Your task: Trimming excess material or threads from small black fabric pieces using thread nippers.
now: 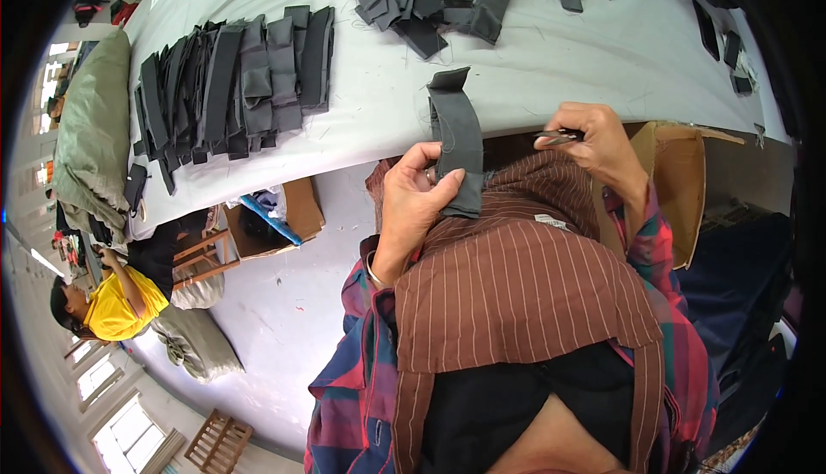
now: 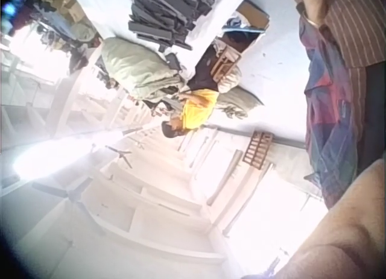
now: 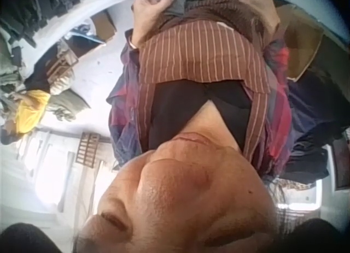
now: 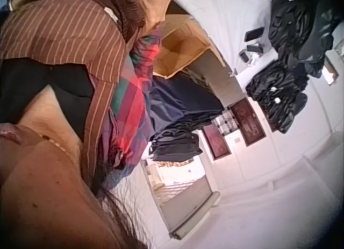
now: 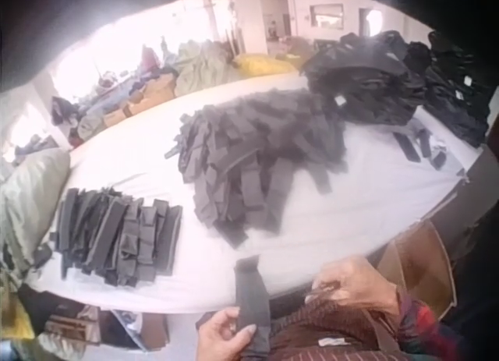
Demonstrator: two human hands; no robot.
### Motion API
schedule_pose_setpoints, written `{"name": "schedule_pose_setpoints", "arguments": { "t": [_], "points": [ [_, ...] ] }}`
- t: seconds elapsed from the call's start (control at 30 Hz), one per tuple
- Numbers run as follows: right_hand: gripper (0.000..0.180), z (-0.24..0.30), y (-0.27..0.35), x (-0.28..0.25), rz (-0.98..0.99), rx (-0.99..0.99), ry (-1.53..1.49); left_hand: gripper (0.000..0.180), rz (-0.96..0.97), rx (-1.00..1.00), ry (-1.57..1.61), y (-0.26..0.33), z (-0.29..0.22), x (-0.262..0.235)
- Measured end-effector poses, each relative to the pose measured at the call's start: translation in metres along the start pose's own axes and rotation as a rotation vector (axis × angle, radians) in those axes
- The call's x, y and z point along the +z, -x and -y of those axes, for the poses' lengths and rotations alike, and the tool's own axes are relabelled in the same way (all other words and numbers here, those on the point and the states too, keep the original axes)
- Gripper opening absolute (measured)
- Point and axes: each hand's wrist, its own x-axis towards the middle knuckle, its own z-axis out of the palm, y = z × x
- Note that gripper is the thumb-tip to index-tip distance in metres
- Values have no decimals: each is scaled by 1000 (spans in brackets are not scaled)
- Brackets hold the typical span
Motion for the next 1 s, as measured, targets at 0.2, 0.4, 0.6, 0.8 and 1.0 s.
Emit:
{"name": "schedule_pose_setpoints", "arguments": {
  "t": [0.2,0.4,0.6,0.8,1.0],
  "points": [
    [18,55,-27,44,-403,-328,-207,22,49,14,-49,-1,-4,8],
    [23,53,-42,54,-479,-393,-10,26,1,-63,-95,5,-7,8],
    [16,36,-44,27,-761,-204,-95,23,27,61,-126,6,-3,3],
    [10,41,-36,34,-305,-208,-652,27,4,199,-504,0,9,-5],
    [21,47,-43,45,-160,-277,-259,26,62,456,-836,-2,-3,3]
  ]
}}
